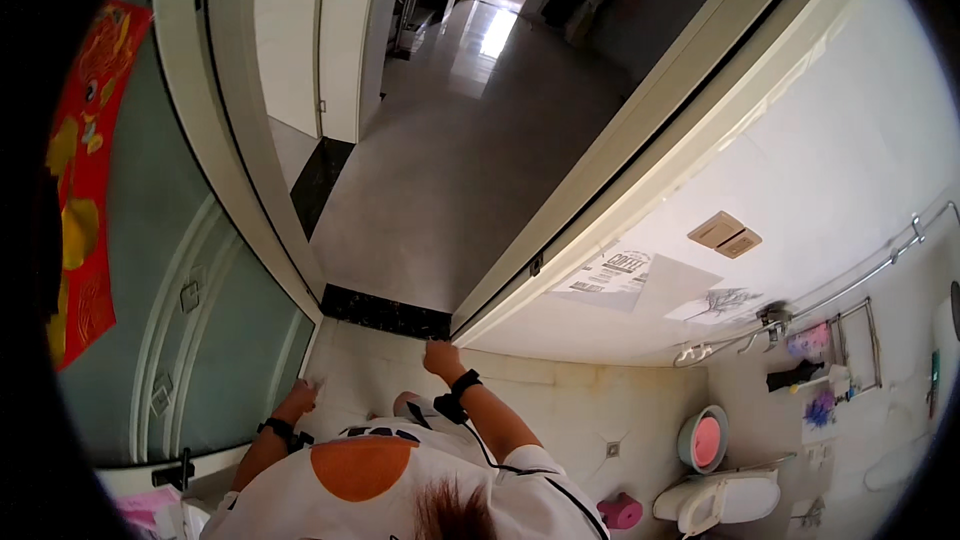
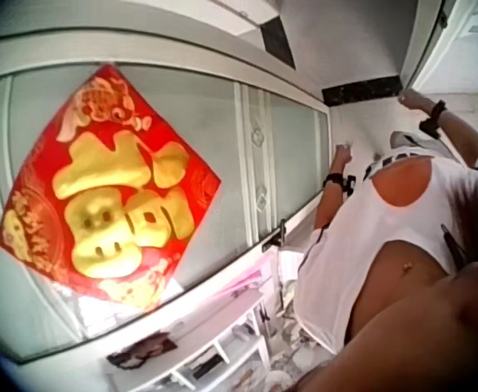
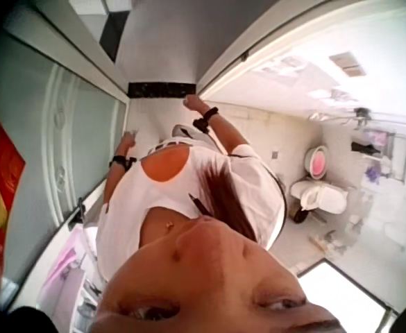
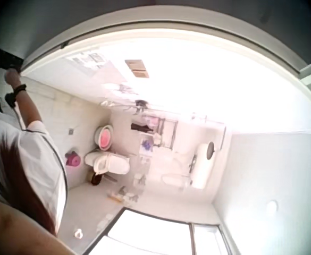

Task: The recorder cleans and washes a reusable sanitary pad in a sink and then takes it into another room.

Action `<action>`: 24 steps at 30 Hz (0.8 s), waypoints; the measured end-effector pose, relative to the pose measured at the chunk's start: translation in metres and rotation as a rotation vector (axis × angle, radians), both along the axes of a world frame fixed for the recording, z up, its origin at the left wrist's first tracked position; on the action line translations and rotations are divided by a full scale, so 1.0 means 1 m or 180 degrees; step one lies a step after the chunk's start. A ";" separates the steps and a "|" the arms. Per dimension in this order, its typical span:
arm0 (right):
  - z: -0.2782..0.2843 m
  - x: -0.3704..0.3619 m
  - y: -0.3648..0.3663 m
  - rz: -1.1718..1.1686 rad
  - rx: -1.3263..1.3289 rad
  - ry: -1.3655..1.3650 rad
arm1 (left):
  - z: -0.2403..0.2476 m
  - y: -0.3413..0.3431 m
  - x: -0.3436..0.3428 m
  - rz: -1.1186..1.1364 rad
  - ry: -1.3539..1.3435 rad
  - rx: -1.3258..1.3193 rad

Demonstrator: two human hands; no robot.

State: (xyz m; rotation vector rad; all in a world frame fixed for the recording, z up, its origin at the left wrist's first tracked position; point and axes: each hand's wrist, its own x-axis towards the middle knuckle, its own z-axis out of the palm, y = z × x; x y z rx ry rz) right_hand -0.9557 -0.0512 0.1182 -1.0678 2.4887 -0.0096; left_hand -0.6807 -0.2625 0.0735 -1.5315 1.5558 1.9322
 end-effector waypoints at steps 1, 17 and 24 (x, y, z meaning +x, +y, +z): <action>-0.004 -0.009 -0.006 -0.0049 -0.0017 0.0000 | -0.005 -0.011 -0.002 -0.0312 -0.0254 -0.0143; 0.062 -0.125 -0.185 -0.0537 -0.2140 -0.4361 | 0.103 -0.102 -0.254 -0.0654 0.1787 -0.0130; 0.077 -0.213 -0.216 -0.0392 -0.2569 -0.4592 | 0.115 -0.161 -0.345 -0.0287 0.1739 0.0044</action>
